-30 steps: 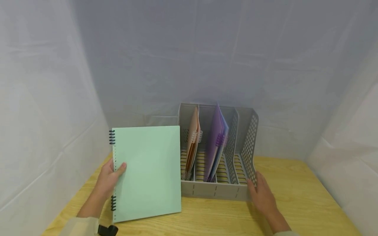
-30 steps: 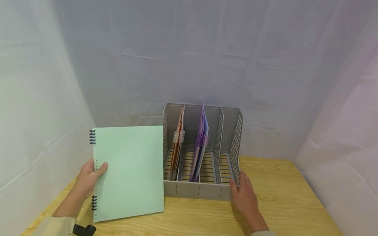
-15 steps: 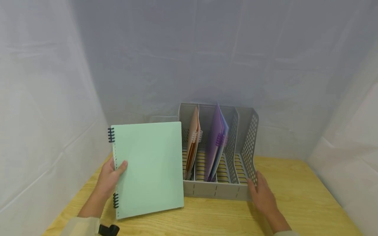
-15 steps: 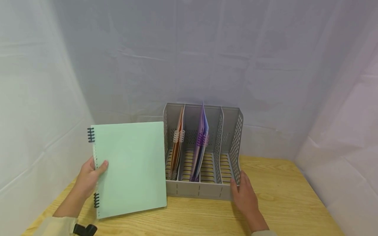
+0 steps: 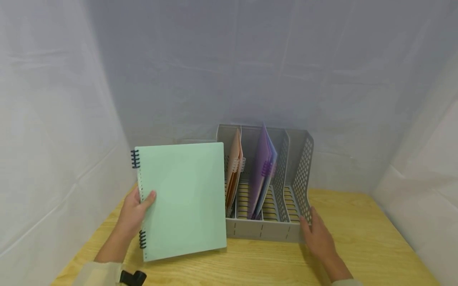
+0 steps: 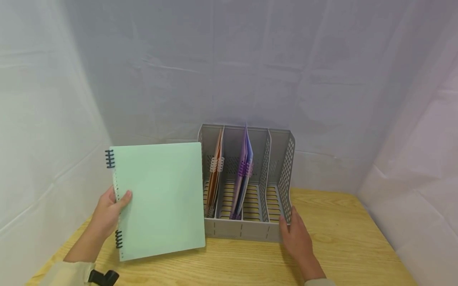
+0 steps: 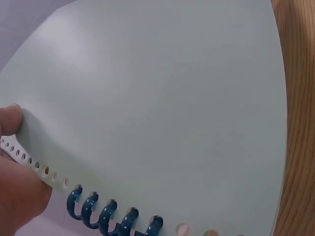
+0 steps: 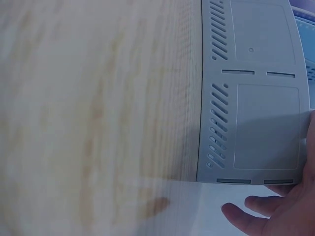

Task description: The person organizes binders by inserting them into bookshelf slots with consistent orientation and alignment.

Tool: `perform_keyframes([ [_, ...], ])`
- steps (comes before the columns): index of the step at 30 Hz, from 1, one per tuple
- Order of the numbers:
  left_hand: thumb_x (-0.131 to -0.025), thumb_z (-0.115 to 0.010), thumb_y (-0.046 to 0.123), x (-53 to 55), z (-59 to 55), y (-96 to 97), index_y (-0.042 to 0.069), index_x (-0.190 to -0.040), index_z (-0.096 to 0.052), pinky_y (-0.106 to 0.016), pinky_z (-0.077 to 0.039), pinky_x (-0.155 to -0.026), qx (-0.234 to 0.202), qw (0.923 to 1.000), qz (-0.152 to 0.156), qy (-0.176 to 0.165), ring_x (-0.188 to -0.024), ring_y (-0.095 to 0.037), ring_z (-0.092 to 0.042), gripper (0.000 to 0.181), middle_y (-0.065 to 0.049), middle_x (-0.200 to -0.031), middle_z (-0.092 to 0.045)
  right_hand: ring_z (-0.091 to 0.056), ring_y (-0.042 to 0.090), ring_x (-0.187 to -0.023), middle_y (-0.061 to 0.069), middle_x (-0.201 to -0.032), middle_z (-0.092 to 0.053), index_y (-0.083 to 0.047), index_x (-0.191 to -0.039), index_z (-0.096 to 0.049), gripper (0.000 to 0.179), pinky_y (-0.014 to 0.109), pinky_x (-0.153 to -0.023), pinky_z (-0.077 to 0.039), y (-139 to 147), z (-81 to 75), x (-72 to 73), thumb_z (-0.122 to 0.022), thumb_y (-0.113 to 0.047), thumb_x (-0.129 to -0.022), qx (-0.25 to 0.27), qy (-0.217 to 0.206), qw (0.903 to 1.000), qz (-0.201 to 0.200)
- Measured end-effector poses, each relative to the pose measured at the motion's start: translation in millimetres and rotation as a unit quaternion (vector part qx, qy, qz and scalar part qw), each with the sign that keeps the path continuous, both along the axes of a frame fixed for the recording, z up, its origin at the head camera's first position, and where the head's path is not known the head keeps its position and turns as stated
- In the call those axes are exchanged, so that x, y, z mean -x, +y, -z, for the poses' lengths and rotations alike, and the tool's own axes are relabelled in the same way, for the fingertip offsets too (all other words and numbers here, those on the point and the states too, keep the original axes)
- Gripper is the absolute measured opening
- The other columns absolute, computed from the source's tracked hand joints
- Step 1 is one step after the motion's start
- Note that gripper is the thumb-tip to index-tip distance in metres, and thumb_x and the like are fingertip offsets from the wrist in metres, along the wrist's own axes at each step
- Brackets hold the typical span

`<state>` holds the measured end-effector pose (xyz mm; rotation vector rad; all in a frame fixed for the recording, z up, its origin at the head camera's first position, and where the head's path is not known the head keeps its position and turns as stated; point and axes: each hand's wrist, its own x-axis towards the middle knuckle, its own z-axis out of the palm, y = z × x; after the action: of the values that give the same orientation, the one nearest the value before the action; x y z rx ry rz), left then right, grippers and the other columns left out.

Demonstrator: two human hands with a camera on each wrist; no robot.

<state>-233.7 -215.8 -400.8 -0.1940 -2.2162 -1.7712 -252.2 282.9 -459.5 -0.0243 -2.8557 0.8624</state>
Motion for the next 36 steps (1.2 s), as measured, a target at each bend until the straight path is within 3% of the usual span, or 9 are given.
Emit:
perform_keyframes([
  [6,-0.104,-0.045,0.024,0.9,-0.9,4.9,-0.003,-0.146,-0.031,-0.018,-0.052,-0.079,-0.031,0.9991,0.011,0.026,-0.094,0.003,-0.062,0.052,0.028,-0.104,-0.062,-0.031,0.051,-0.134,0.033,-0.152,-0.018,0.008,-0.151,-0.005,0.076,0.062,-0.109,-0.025,2,1.0,-1.5,-0.021,-0.05,-0.105,0.007,0.007,0.9999,-0.006],
  [14,-0.104,-0.045,0.027,0.9,-5.1,11.2,0.001,-0.147,-0.033,-0.017,-0.052,-0.079,-0.036,0.9991,-0.01,0.022,-0.095,0.005,-0.061,0.052,0.03,-0.104,-0.06,-0.029,0.051,-0.134,0.034,-0.151,-0.02,0.009,-0.151,-0.006,0.077,0.063,-0.108,-0.026,1,1.1,-1.4,-0.02,-0.051,-0.104,0.007,0.004,1.0,-0.003],
  [22,-0.104,-0.047,0.024,0.7,-8.5,18.5,-0.004,-0.142,-0.036,-0.017,-0.052,-0.079,-0.044,0.9982,-0.018,0.035,-0.092,0.004,-0.062,0.048,0.029,-0.101,-0.062,-0.028,0.052,-0.135,0.035,-0.151,-0.02,0.01,-0.15,-0.007,0.074,0.062,-0.109,-0.025,2,1.6,0.0,-0.023,-0.047,-0.105,0.009,0.018,0.9998,-0.005],
  [36,-0.103,-0.047,0.025,2.1,-11.9,25.7,-0.001,-0.141,-0.039,-0.016,-0.052,-0.08,-0.045,0.9982,-0.037,0.01,-0.09,0.004,-0.062,0.046,0.029,-0.096,-0.062,-0.032,0.051,-0.133,0.035,-0.151,-0.022,0.009,-0.151,-0.005,0.074,0.062,-0.108,-0.026,0,0.1,-2.0,-0.021,-0.047,-0.105,0.013,0.01,0.9998,-0.007],
])
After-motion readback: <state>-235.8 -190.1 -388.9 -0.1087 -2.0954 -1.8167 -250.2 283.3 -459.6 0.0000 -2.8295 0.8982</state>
